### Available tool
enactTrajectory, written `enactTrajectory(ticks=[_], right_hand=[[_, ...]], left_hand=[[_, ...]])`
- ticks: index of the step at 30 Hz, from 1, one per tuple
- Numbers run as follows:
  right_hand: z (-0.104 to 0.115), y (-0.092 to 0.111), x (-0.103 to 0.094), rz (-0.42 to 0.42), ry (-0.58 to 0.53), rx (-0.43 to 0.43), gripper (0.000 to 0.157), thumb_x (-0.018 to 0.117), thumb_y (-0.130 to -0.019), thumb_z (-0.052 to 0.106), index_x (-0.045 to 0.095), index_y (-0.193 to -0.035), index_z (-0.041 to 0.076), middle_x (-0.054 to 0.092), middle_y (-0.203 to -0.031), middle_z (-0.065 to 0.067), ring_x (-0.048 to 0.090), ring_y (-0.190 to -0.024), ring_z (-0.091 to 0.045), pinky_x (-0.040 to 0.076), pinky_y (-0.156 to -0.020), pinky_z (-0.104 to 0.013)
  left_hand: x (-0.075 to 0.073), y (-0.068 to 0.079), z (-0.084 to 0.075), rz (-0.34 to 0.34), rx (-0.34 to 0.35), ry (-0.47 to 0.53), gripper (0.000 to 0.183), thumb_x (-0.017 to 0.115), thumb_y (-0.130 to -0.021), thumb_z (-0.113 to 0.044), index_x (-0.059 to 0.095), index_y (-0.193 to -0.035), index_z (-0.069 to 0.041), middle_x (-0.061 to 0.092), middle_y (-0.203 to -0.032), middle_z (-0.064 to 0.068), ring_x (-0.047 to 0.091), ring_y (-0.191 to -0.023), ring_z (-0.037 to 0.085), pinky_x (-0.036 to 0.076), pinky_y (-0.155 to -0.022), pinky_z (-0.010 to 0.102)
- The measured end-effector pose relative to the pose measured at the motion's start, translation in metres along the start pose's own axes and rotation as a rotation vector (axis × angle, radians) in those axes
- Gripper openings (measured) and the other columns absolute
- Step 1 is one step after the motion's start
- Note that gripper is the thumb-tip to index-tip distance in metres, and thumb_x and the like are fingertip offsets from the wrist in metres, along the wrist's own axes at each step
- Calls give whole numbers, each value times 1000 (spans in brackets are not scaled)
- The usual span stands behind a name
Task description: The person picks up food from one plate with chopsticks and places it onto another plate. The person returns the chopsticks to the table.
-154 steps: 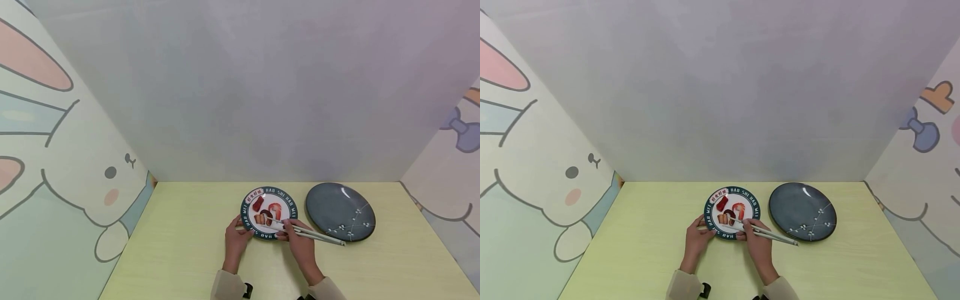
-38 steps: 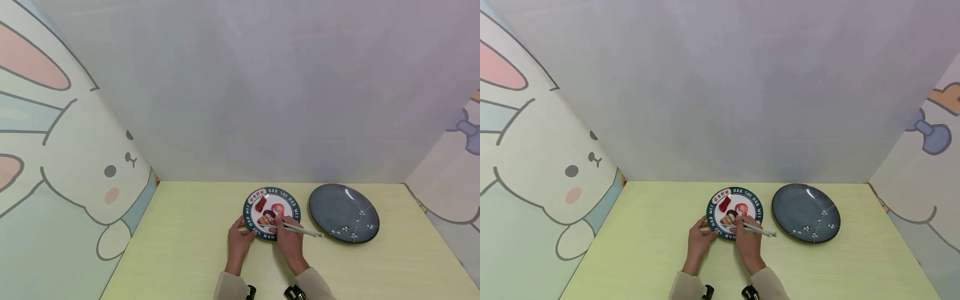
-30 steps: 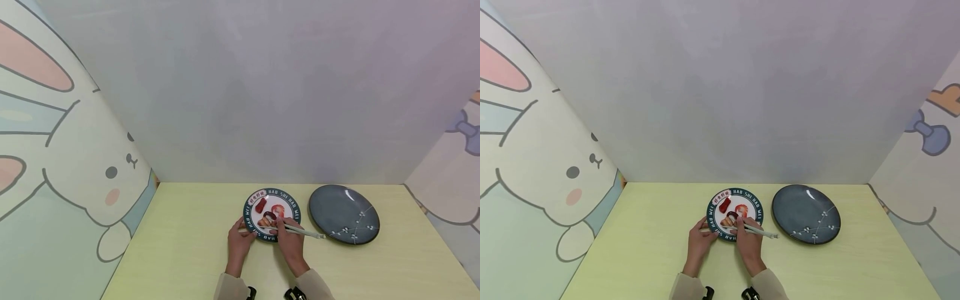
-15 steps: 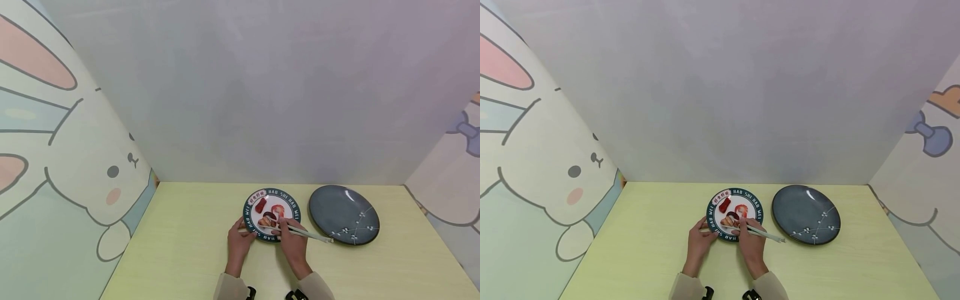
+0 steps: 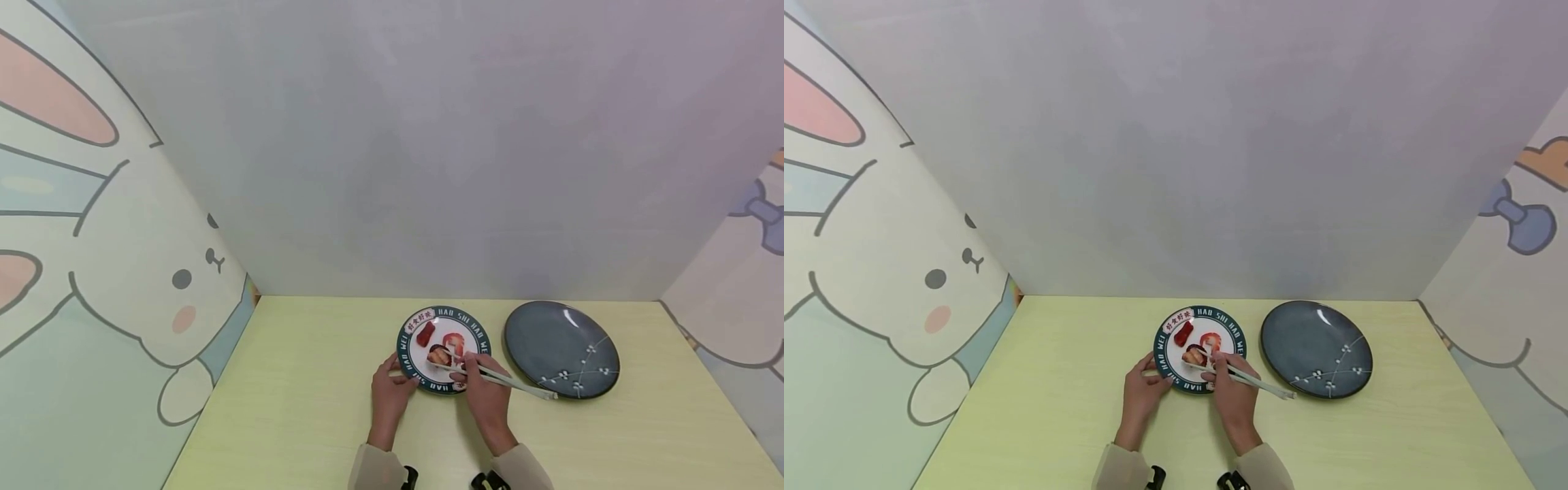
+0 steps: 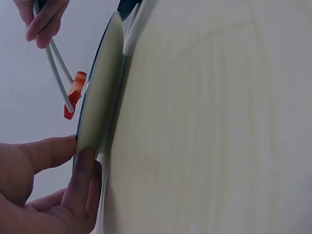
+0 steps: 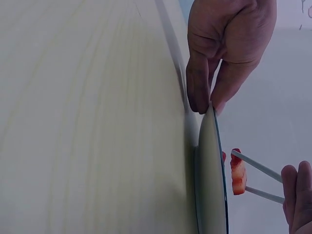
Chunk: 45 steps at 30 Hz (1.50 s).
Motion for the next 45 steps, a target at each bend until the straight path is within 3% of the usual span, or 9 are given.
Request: enactTrajectory(ticks=[13, 24, 34, 45], right_hand=[[4, -1, -14, -37, -61, -12, 22, 61, -106, 3, 74, -109, -14, 71, -98, -29, 76, -66, -9, 61, -63, -26], [9, -3, -32, -83, -41, -41, 23, 60, -106, 2, 73, -104, -16, 70, -95, -29, 76, -66, -5, 60, -64, -22], [12, -6, -45, -111, -96, -65, 20, 59, -104, -3, 71, -103, -20, 71, -85, -1, 76, -65, -7, 60, -63, -22], [9, -11, -68, -171, -87, -104, 21, 61, -104, -2, 70, -101, -20, 71, -79, 10, 74, -63, -4, 58, -61, -18]], left_hand=[[0, 2, -1, -12, -13, -1, 70, 82, -82, 9, 56, -146, 6, 63, -117, 14, 69, -85, 17, 60, -69, 30], [1, 1, 2, -21, -19, -2, 69, 83, -81, 9, 57, -146, 6, 63, -117, 13, 67, -83, 16, 56, -66, 26], [1, 0, 3, -26, -12, 9, 70, 82, -80, 9, 57, -145, 6, 63, -116, 13, 66, -82, 16, 55, -65, 26], [-1, 3, 0, -28, -23, 0, 70, 83, -81, 9, 57, -146, 6, 63, -119, 14, 66, -82, 15, 55, -66, 26]])
Point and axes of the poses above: each hand's wrist, its own y-axis away from the middle knuckle, its own x-axis out of the palm, z = x × y, the point moved 9 cm from there along -y, towards the middle knuckle
